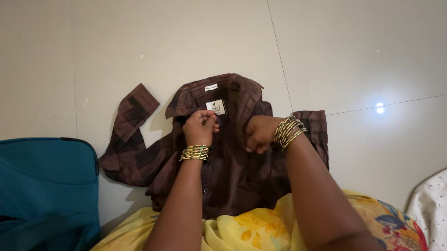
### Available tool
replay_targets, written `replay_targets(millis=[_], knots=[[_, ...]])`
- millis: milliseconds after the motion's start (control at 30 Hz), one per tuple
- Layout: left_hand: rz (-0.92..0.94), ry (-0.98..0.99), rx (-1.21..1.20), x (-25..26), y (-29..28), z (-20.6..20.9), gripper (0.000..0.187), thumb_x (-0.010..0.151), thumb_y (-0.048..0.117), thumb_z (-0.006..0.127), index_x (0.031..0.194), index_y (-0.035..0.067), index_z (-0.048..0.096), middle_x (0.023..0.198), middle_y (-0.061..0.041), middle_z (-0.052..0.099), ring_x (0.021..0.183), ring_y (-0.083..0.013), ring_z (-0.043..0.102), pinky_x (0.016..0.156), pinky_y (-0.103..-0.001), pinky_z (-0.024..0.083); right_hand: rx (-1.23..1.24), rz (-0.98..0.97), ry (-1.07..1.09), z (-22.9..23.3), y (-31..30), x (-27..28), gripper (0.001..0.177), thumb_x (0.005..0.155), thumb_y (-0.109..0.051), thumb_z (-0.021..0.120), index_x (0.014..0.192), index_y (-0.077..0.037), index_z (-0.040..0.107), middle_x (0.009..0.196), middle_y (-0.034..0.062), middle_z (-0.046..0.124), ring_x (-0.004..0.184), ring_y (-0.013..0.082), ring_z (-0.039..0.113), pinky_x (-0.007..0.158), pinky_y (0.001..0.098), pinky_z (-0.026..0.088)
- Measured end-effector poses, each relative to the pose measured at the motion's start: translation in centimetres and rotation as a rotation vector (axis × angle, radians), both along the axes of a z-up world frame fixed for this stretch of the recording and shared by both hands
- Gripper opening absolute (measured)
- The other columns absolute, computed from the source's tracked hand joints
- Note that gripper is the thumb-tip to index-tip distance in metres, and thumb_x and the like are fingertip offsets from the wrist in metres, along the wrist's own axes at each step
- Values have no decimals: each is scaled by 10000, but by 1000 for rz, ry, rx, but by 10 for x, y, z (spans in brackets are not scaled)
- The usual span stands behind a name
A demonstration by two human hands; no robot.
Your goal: The person buttons a brown checkered shirt, folds it, and places it inside a blue bag by hand while sitting on the floor.
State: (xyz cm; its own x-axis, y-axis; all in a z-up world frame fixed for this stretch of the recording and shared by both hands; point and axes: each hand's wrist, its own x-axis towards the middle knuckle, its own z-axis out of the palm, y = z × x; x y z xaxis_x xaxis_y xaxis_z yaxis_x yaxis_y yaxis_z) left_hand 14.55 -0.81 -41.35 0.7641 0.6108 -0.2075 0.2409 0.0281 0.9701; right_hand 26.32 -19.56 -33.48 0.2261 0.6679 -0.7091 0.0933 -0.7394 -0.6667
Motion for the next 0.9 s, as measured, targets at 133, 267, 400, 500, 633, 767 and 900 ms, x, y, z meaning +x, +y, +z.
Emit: replay_targets(millis=[133,267,400,500,633,767,900], knots=[[-10,26,-43,-1,4,-3,77,914,2,693,980,-36,704,845,-100,753,657,-132,717,578,-268,605,-172,38,-130,13,-3,3,511,803,-376,858,1014,57,689,897,139,782,802,202,759,725,328,617],[-42,12,-50,0,3,3,75,914,6,694,975,-38,697,846,-99,753,658,-128,720,577,-264,603,-28,-302,-161,9,-7,12,877,835,-446,877,1332,135,448,1006,158,702,857,206,781,740,334,653],[-56,48,-27,-1,0,18,74,912,13,700,967,-38,707,835,-101,755,651,-131,719,577,-269,605,160,-673,-99,-7,-8,20,530,873,-459,743,1055,36,694,891,127,766,741,167,711,663,297,590],[-55,63,-26,0,-1,27,76,907,13,704,966,-34,714,833,-99,757,649,-129,718,580,-269,604,291,-884,-45,-23,-9,27,445,890,-408,719,1044,9,696,888,85,754,711,139,695,624,278,574],[-74,73,-28,0,-2,29,77,906,17,704,965,-33,717,830,-97,755,650,-126,719,579,-268,610,335,-1084,29,-40,-4,26,343,944,-341,743,993,-8,678,845,73,719,683,152,667,586,270,531],[-83,33,-54,1,0,26,86,902,16,708,969,-38,713,833,-96,752,647,-127,713,571,-266,597,396,-1102,26,-53,0,24,200,884,-195,785,944,-25,699,813,56,721,679,150,679,572,263,519],[-76,-7,-85,3,2,30,78,909,9,690,972,-36,704,832,-97,747,653,-125,710,571,-267,600,597,-1047,325,-46,-8,29,127,901,-87,764,885,-67,640,782,46,688,699,166,689,622,284,547]])
